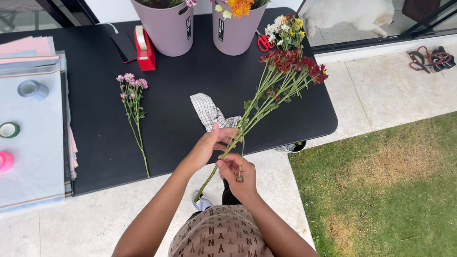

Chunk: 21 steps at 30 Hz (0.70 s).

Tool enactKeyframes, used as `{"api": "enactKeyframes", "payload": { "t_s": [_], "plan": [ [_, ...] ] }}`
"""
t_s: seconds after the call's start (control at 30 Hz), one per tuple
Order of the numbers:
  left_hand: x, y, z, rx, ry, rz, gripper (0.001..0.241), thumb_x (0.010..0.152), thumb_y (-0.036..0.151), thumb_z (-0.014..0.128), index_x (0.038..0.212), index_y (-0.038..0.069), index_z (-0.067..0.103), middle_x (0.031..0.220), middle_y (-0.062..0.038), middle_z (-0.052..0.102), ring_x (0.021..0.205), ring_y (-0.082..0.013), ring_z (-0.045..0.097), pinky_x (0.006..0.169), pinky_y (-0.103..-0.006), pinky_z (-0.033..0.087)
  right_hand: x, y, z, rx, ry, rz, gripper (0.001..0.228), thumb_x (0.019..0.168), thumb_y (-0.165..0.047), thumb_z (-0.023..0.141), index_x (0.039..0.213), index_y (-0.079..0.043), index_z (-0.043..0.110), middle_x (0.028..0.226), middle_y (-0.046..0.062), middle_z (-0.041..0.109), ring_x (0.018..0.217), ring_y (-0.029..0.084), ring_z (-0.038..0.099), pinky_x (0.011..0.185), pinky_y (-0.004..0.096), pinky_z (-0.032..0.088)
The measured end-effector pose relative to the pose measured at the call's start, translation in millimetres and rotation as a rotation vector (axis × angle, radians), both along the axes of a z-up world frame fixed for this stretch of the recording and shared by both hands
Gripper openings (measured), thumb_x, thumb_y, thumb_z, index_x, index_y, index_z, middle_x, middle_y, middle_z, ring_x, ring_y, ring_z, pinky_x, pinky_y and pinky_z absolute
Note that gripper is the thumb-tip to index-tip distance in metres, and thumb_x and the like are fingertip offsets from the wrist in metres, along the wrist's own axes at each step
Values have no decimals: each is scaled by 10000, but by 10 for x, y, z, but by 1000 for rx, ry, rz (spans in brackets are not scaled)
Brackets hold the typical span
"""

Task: The person selects various flowers from buckets, trims the stems with shears, and wipes the stems with a cloth.

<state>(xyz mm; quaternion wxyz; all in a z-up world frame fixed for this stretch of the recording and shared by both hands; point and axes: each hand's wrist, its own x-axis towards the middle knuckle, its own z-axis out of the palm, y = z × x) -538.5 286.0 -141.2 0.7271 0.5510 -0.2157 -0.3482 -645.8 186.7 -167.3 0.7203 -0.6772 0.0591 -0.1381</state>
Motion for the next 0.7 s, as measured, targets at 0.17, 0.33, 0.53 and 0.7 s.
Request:
{"api": "enactKeyframes", "payload": {
  "t_s": [0.17, 0.33, 0.53, 0.7],
  "plan": [
    [-470, 629, -73, 215, -48, 237, 381, 904, 273, 550, 1188, 25, 607, 1011, -155, 675, 931, -226, 625, 778, -346, 545, -39, 197, -170, -44, 41, -9, 84, 823, 23, 638, 897, 57, 657, 664, 115, 624, 545, 103, 580, 493, 230, 523],
    [-727, 871, -161, 360, -145, 390, 304, 825, 182, 681, 1114, 89, 669, 996, -75, 693, 954, -211, 660, 800, -324, 547, -117, 484, -267, -135, 45, 61, 112, 823, 9, 641, 925, 53, 655, 641, 112, 622, 557, 97, 567, 488, 243, 516],
    [-881, 1129, -128, 392, -146, 470, 304, 826, 173, 682, 1119, 95, 670, 1038, -104, 683, 1013, -270, 634, 881, -386, 506, -181, 724, -277, -302, -33, 117, 74, 820, -26, 670, 891, -14, 686, 590, 77, 604, 526, 94, 552, 474, 249, 501],
    [-885, 1257, -62, 370, -112, 486, 348, 801, 175, 710, 1129, 70, 657, 1011, -120, 701, 1023, -277, 637, 910, -381, 489, -215, 812, -570, -390, -67, 164, 96, 806, -71, 707, 724, -57, 660, 524, 58, 555, 475, 116, 510, 459, 258, 456]
  ]
}}
